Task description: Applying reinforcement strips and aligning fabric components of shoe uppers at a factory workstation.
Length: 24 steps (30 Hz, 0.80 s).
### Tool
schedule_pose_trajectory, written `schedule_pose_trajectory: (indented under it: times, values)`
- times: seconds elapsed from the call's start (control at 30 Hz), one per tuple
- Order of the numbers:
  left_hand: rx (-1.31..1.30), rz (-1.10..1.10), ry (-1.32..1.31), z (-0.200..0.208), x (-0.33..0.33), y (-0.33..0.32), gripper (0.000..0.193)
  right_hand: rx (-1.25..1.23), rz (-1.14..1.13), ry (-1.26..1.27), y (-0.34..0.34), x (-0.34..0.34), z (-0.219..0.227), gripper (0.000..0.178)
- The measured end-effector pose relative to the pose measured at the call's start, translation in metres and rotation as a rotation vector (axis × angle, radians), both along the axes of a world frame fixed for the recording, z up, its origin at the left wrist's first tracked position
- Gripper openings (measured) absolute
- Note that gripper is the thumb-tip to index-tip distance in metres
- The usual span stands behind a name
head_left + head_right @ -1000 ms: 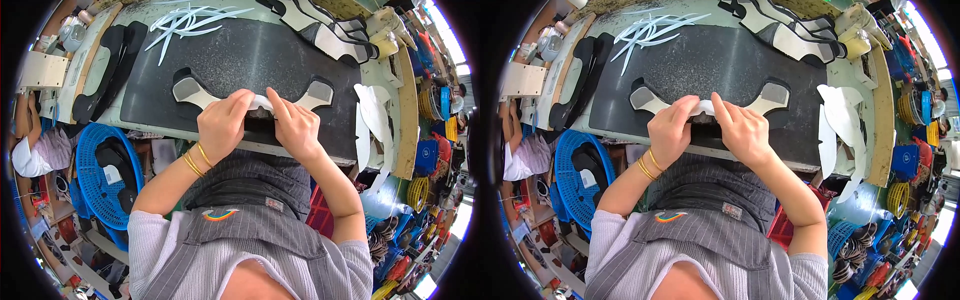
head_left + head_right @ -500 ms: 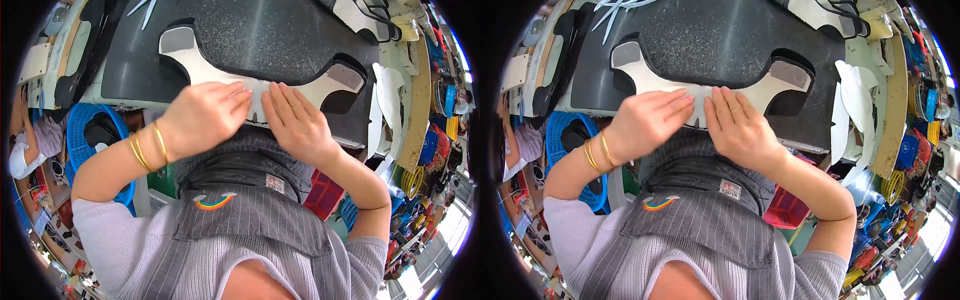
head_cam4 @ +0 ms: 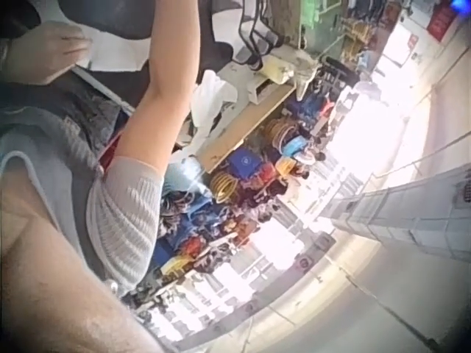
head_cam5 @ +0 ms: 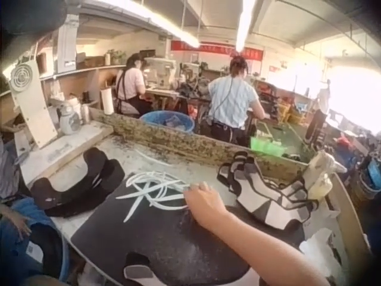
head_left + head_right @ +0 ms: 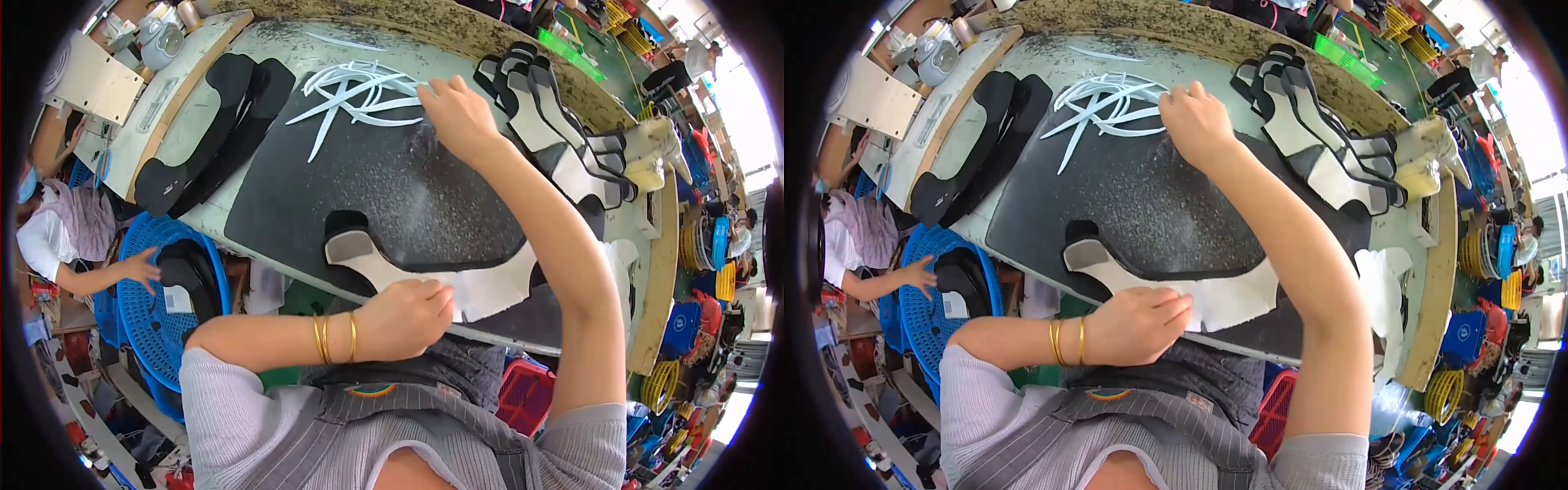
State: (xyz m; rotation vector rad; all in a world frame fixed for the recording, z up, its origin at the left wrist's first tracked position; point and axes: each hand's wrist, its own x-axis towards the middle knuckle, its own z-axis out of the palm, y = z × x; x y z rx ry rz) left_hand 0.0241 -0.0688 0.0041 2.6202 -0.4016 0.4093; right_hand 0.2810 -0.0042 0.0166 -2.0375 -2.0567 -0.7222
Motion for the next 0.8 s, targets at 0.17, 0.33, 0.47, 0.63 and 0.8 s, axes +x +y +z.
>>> schedule_pose_trajectory:
  times: [0.17,0.33,0.47,0.63,0.8]
  values:
    - [-0.008,0.065,-0.104,0.000,-0.007,-0.002,0.032,-0.262,-0.068,0.008,-0.003,-0.021,0.018,0.016]
    - [0.088,0.083,-0.189,-0.005,-0.012,-0.009,0.035,-0.203,-0.124,1.241,-0.100,-0.044,0.088,0.017]
    - [-0.056,0.119,-0.215,-0.021,-0.009,-0.024,0.036,0.410,0.184,1.740,-0.190,-0.063,0.087,0.024]
    - [-0.371,0.143,-0.133,-0.007,-0.036,-0.015,0.038,0.261,-0.026,1.670,-0.225,-0.125,0.041,0.015]
    - [-0.020,0.380,-0.177,-0.021,-0.050,0.000,0.037,0.177,-0.093,1.262,-0.198,-0.164,-0.002,0.016]
